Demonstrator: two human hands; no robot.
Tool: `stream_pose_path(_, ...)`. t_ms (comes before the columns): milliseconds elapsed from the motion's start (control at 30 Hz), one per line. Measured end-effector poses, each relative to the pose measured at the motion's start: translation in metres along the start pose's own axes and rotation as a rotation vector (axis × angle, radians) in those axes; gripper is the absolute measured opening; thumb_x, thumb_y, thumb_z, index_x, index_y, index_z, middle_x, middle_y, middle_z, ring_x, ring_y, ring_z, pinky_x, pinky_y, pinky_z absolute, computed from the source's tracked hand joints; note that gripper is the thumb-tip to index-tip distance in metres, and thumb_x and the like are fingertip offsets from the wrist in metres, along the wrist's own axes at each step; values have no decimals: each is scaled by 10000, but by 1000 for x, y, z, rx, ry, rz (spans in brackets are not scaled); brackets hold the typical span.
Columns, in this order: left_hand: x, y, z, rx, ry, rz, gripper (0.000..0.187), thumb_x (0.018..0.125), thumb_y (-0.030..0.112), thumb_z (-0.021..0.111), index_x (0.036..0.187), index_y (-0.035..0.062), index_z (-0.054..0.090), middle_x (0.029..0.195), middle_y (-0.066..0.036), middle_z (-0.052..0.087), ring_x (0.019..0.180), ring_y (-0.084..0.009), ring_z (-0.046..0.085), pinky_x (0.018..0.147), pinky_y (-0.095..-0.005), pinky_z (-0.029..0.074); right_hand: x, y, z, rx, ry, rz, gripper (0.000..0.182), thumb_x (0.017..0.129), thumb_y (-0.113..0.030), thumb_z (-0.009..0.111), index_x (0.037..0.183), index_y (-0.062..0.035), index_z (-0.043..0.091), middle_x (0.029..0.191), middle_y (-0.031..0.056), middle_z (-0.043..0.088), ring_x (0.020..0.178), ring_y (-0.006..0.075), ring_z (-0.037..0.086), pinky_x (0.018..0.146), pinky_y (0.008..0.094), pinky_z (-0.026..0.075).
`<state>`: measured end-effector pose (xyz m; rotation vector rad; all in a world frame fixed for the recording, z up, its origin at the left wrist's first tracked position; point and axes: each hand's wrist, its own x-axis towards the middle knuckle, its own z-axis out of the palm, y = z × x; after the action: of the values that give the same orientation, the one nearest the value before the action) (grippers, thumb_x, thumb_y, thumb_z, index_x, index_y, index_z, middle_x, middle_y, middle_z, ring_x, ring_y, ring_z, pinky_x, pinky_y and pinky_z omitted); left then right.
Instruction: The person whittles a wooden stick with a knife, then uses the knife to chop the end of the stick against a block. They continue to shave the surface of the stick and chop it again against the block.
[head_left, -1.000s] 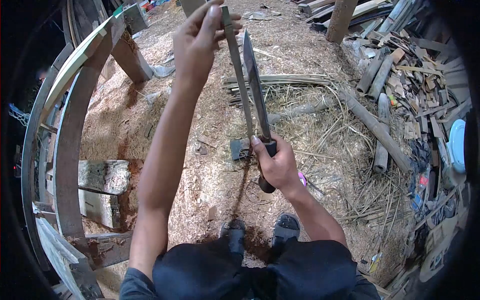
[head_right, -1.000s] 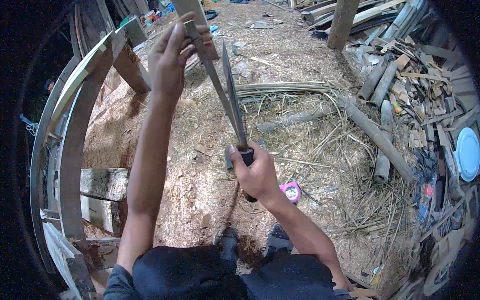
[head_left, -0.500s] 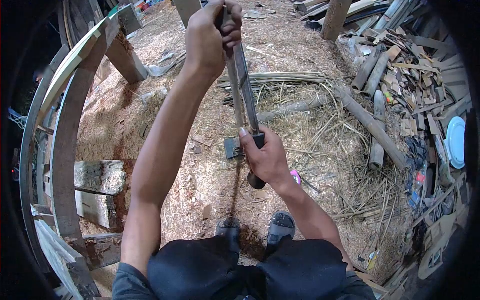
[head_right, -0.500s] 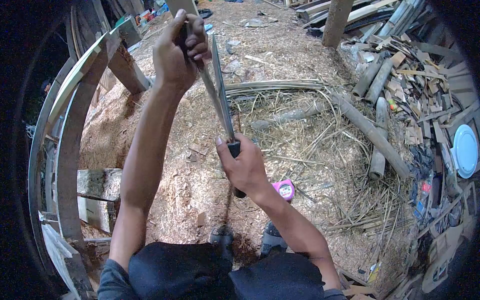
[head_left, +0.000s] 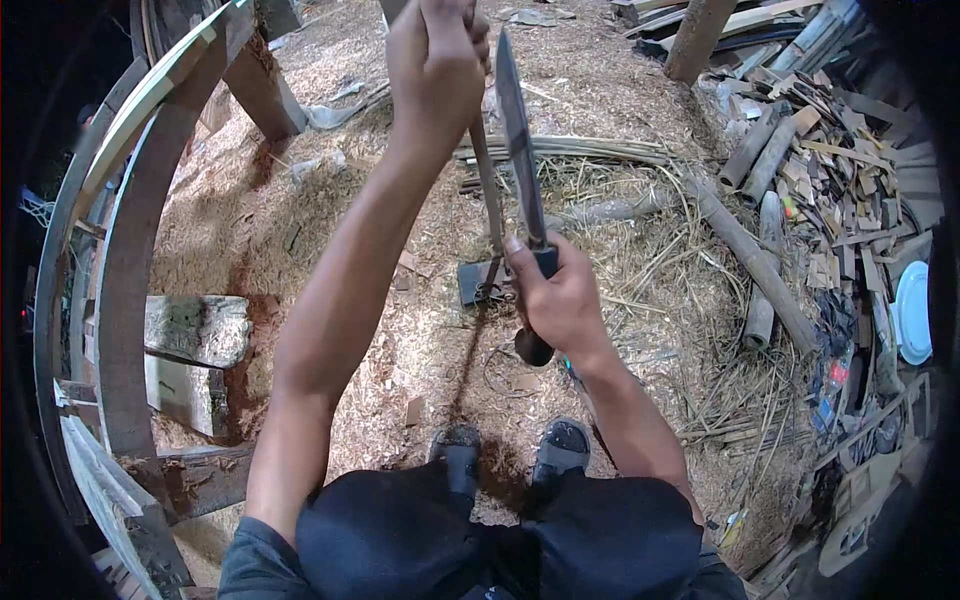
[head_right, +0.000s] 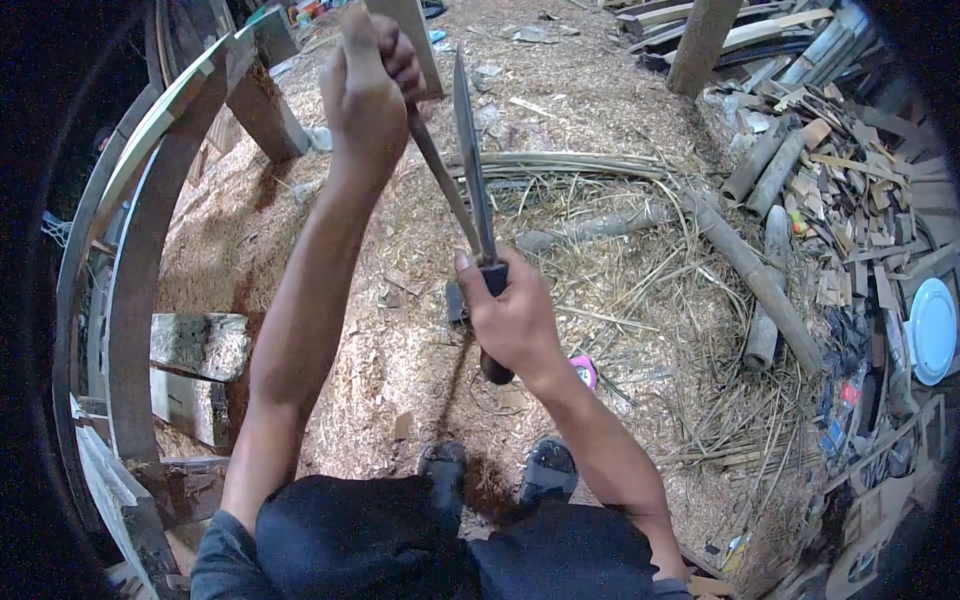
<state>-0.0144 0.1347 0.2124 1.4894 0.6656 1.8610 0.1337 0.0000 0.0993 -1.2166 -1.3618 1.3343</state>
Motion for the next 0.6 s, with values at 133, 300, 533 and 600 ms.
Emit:
stream_pose_path(133,16,28,6,-101,-23,19,426,1084,429,384,764,149,411,624,83,315,516,-30,276,453,-227,218,-6,-12,-5,150,-1,41,322,1004,-332,623,858,-48,581,568,-52,506,466,40,450,415,251,324)
stream_pose_path(300,10,27,9,34,99,29,450,1086,439,364,732,160,375,610,84,291,492,-35,259,430,-244,209,-7,-6,-8,123,44,78,296,1005,-296,628,855,-44,589,544,-52,496,456,36,439,420,241,313)
stream_pose_path(533,-11,11,16,-112,3,5,446,1090,418,358,738,145,379,619,81,270,507,-35,255,444,-230,207,-14,11,9,71,24,128,310,983,-314,646,880,-22,620,576,-26,531,514,50,465,466,263,348)
stream_pose_path(600,-13,12,22,-44,30,30,445,1091,414,358,744,138,389,623,80,274,511,-36,261,447,-232,212,-12,-4,7,55,5,83,313,989,-316,636,880,-24,606,589,-25,538,528,57,481,473,261,353)
